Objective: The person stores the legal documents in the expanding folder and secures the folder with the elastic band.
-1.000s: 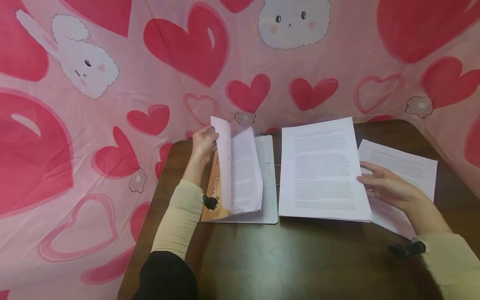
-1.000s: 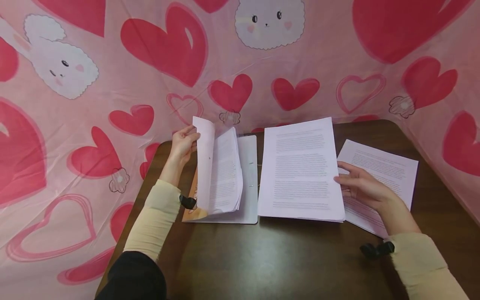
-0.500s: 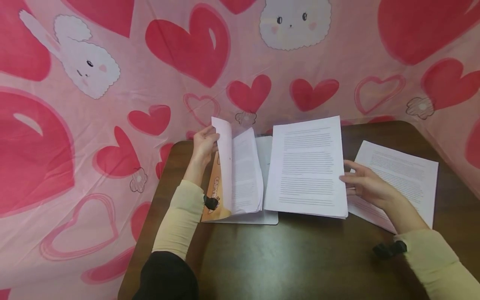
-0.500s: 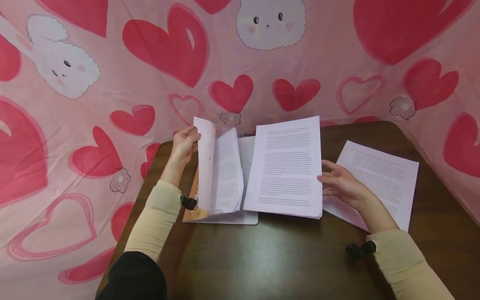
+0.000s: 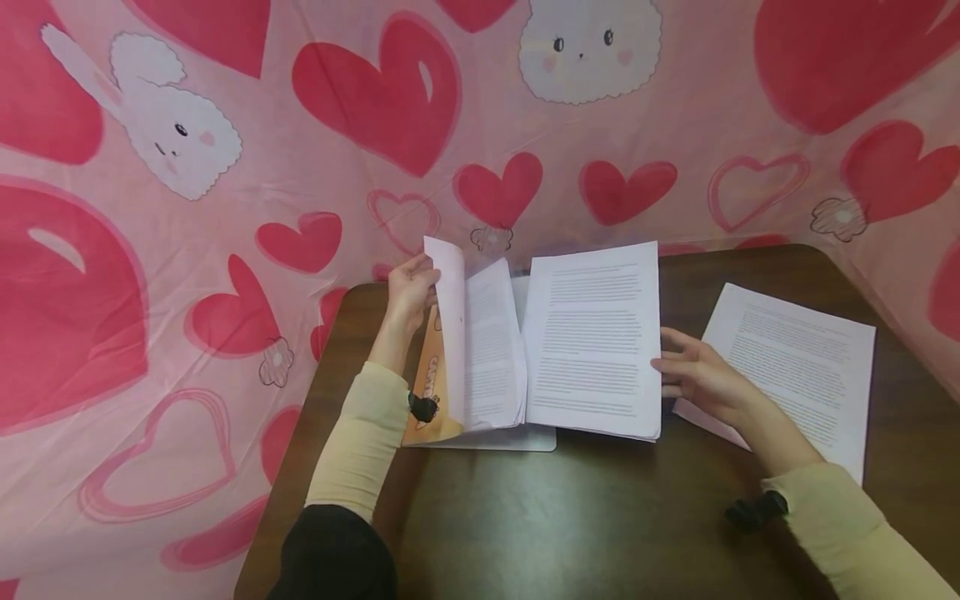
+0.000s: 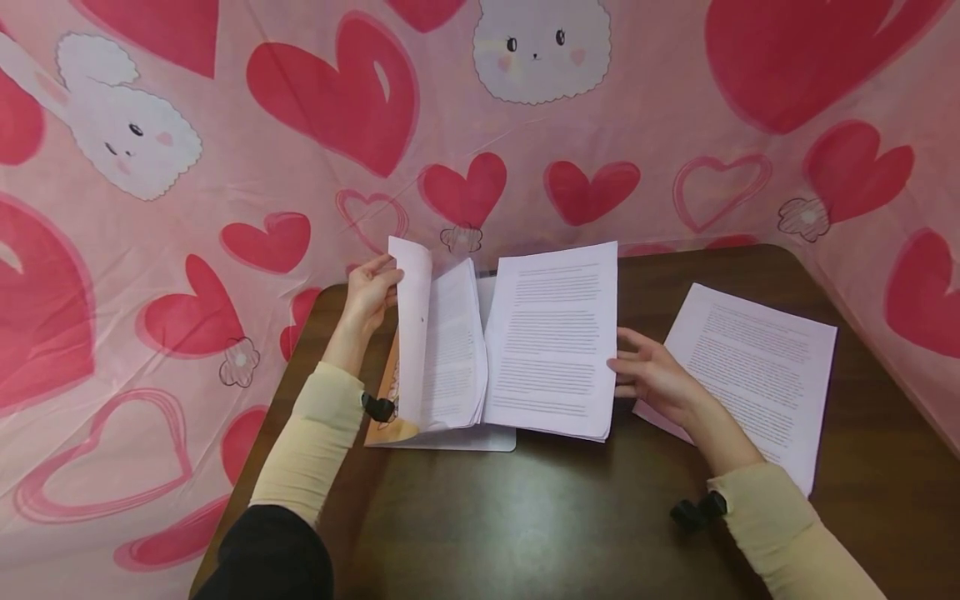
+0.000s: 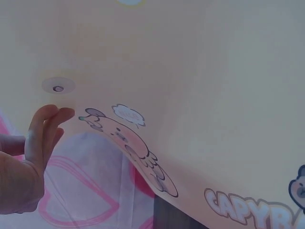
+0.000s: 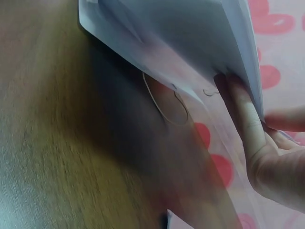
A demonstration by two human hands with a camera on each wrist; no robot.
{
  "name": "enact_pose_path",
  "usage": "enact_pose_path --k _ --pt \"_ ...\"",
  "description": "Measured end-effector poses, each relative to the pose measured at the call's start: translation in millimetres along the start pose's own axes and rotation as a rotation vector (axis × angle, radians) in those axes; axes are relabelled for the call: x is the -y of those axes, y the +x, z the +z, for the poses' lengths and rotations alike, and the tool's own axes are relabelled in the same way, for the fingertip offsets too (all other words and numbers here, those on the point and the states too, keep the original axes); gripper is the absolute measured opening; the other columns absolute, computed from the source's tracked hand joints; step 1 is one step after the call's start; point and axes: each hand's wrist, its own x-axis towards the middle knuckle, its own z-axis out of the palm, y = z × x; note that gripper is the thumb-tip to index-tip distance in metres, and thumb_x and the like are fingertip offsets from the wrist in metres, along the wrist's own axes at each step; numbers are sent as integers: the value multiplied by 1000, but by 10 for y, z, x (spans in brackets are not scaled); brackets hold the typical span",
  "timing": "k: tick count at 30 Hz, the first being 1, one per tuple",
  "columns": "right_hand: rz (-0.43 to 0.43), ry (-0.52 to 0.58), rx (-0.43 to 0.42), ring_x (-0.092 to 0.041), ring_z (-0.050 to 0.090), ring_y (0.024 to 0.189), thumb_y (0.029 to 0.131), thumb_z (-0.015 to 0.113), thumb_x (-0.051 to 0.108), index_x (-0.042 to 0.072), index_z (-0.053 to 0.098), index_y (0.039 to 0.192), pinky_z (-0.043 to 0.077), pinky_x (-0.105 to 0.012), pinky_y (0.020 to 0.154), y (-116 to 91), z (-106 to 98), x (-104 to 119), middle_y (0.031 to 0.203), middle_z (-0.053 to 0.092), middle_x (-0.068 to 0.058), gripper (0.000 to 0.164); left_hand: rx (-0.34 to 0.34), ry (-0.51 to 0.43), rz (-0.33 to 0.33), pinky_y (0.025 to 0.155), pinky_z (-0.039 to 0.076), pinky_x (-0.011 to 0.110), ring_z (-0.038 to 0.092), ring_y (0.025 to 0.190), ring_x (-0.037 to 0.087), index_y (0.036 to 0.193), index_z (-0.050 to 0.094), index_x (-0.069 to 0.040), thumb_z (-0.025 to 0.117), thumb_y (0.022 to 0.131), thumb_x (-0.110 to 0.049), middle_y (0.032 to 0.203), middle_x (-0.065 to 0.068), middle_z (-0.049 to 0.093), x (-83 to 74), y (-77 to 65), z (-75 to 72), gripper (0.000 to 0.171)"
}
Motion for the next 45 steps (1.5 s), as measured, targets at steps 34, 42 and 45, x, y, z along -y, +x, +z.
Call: enact_pose_path --k 34,42,45 --pt "48 -83 32 -10 79 105 113 55 8 0 11 174 70 -34 90 342 416 -2 119 79 12 76 -31 36 -10 65 65 18 75 70 1 167 40 3 57 106 3 134 30 68 16 -25 -26 63" --pt "42 -102 39 -11 80 105 113 56 9 1 11 175 70 -35 90 328 386 18 119 80 13 77 -45 23 12 65 64 20 73 68 3 165 43 4 58 105 4 113 15 70 6 -34 -24 62" --pt "45 -108 54 -11 80 105 113 56 9 0 12 174 70 -35 90 344 377 20 119 80 13 76 -46 23 17 64 64 20 73 67 2 165 43 4 58 105 4 122 21 70 10 -36 -32 62"
